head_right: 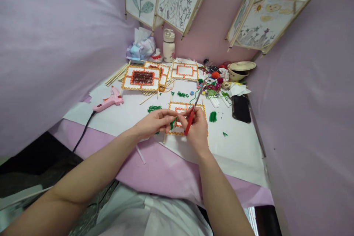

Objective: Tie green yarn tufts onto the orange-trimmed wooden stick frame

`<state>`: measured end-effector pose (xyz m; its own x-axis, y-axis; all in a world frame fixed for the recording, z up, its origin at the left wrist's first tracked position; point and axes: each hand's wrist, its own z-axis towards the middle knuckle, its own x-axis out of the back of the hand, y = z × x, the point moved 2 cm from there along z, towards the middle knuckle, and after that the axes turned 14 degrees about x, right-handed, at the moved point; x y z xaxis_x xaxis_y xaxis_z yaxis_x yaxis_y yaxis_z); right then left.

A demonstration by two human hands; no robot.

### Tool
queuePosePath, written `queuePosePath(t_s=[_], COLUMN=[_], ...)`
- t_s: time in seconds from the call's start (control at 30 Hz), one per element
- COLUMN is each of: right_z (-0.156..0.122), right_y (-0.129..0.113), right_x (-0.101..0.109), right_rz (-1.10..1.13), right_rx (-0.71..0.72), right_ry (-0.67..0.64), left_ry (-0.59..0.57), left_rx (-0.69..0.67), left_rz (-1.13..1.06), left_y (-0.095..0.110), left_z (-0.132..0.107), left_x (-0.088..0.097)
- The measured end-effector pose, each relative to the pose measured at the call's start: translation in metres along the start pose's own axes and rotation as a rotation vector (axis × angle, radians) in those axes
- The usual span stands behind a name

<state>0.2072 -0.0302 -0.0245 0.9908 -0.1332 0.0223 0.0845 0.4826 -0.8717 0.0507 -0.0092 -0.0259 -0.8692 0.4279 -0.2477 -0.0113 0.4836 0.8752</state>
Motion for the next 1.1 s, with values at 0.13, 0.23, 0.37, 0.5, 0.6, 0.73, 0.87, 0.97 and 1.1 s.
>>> queuePosePath(t_s=[0.13, 0.23, 0.37, 0.5, 0.6, 0.73, 0.87, 0.97, 1.1], right_z=[-0.002, -0.001, 0.000, 0.001, 0.000, -0.006, -0.021, -0.029, -0.030], right_y=[0.002, 0.000, -0.005, -0.007, -0.007, -0.008, -0.010, -0.011, -0.012], right_x=[-0.002, -0.001, -0.002, -0.003, -0.001, -0.004, -0.019, -0.027, -0.030], right_rz=[0.013, -0.002, 0.002, 0.002, -0.009, 0.181, 0.535, 0.639, 0.705], right_rx=[-0.016, -0.003, -0.006, -0.005, -0.005, -0.097, -0.334, -0.513, -0.598], right_ry=[-0.028, -0.019, -0.009, -0.005, 0.001, -0.189, -0.477, -0.559, -0.552], left_ry=[-0.079, -0.078, -0.056, -0.013, 0.041, 0.195, 0.347, 0.447, 0.515], left_rx=[0.044, 0.054, 0.047, 0.032, 0.015, -0.127, -0.285, -0.353, -0.387], left_rz=[-0.068, -0.110, -0.110, -0.078, -0.089, -0.159, -0.195, -0.166, -0.114], left_y=[-0.008, -0.010, -0.010, -0.009, -0.005, 0.003, 0.008, 0.007, 0.005], left_z=[0.004, 0.006, 0.006, 0.005, 0.005, 0.008, 0.011, 0.015, 0.019], left_x=[-0.005, -0.002, -0.002, -0.003, 0.001, 0.017, 0.032, 0.039, 0.042])
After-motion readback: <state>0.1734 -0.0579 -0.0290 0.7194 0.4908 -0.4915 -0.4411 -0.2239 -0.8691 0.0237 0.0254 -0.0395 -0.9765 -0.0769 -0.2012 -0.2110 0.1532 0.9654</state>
